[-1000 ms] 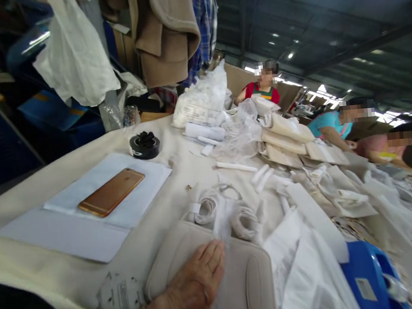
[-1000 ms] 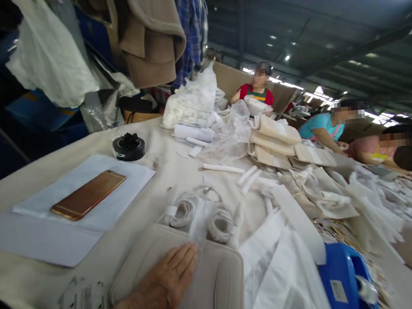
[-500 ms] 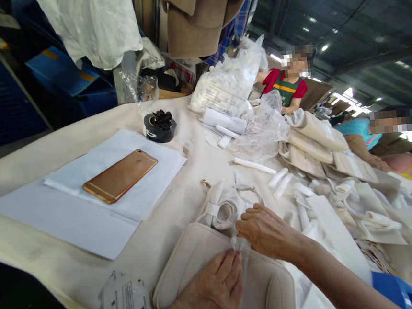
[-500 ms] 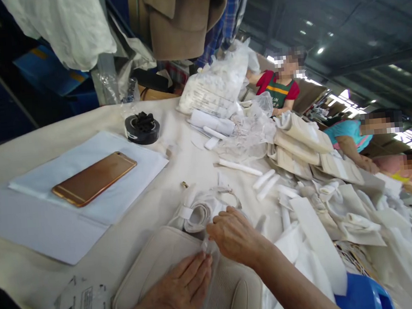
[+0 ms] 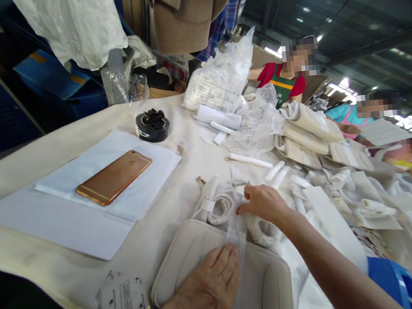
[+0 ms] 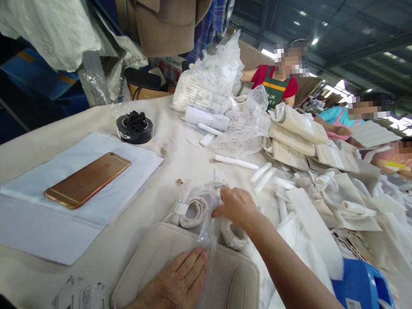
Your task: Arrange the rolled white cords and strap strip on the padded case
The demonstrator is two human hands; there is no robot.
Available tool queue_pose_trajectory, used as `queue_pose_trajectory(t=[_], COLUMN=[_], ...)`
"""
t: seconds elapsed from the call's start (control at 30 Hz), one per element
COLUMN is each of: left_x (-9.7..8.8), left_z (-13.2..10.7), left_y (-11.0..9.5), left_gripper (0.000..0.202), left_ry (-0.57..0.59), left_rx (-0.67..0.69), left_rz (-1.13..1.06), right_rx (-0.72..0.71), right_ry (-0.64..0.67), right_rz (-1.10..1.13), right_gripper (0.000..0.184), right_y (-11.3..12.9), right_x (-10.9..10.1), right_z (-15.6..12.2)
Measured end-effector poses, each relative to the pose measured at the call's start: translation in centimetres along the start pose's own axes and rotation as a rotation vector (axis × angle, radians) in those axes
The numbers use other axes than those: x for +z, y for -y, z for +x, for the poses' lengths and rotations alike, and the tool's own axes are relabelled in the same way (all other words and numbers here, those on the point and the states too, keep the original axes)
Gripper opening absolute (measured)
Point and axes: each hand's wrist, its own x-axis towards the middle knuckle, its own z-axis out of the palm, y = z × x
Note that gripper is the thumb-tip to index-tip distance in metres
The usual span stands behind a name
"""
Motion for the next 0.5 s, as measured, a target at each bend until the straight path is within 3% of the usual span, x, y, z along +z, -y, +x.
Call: queue_pose_trajectory(t=[0.1,0.2,0.3,0.4,0.5], left_x=[-0.4,-0.2,0.5,0.9,0.8], left_z=[0.0,-0.1,-0.4,-0.8,-1.1], left_y=[0.0,-0.1,-0.4,-0.8,-0.8], left_gripper=[0.039,0.042,0.037,0.022,0.025], left_ry=[0.029,0.025,-0.012,-0.099,-0.185], left_rx=[-0.005,0.002,-0.021,-0.077,-0.161], left_rz=[-0.005,0.000,-0.053,-0.130,-0.152], right_rx=[-0.079,-0.368,-0.480,-0.465,-0.442], right_ry=[-0.196,-0.458,-0.628,-0.703,-0.671], right_rz=[0.061,0.264,0.311,0.261,0.240], right_gripper=[0.016,0.026,0.035,0.038,0.039], right_y=[0.2,1.7,3.0,3.6,4.1], right_x=[0.9,3.8,7.2,9.3,10.0], right_z=[-2.6,-6.6,-9.7,-11.1,-11.6])
